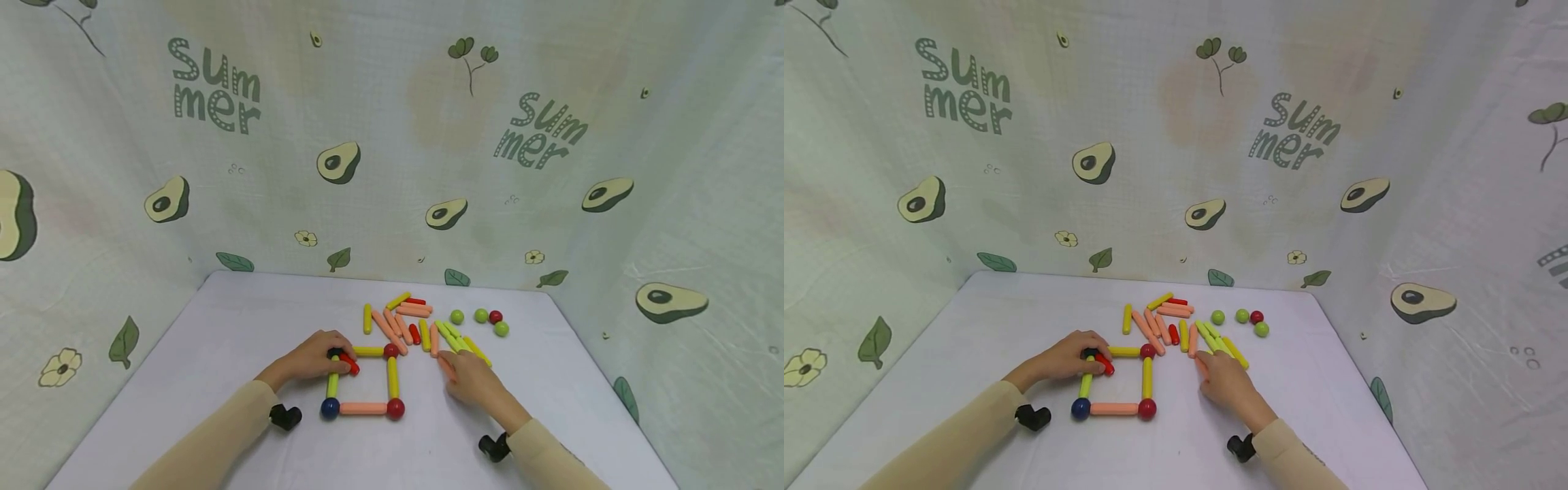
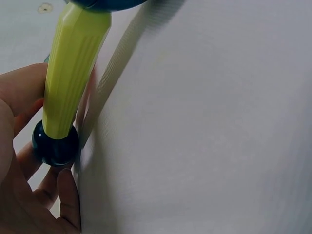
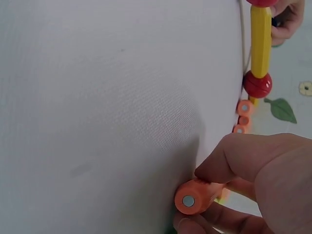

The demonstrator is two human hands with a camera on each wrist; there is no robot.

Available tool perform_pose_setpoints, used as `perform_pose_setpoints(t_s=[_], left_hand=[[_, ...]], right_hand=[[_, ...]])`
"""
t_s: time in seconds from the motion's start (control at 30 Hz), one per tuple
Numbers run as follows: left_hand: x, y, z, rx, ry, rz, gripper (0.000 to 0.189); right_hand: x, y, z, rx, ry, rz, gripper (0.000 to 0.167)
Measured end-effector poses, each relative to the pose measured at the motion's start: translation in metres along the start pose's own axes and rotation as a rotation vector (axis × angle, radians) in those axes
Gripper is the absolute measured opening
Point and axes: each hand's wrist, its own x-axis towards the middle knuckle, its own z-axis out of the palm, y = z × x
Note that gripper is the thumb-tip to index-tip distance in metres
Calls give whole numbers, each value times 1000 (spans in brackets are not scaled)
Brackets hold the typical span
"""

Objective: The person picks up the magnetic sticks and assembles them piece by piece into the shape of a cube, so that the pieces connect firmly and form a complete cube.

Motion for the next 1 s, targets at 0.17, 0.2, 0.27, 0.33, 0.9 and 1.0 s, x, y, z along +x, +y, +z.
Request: perform_pose_setpoints(t_s=[0.17, 0.2, 0.27, 0.33, 0.9, 1.0], left_hand=[[0, -1, -1, -17, -1, 12, 12], [0, -1, -1, -21, -3, 11, 12], [1, -1, -1, -27, -5, 14, 12], [2, -1, -2, -35, -7, 13, 12], [0, 2, -5, -78, -20, -18, 11], [-2, 3, -5, -84, -18, -31, 11]], right_hand=[[-2, -2, -1, 1, -6, -21, 58], [-4, -3, -3, 7, 2, -29, 57], [-6, -8, -6, 32, 17, -47, 57], [-9, -17, -11, 68, 42, -97, 55], [1, -103, 7, 294, -57, -371, 39], [5, -111, 8, 274, -94, -342, 38]])
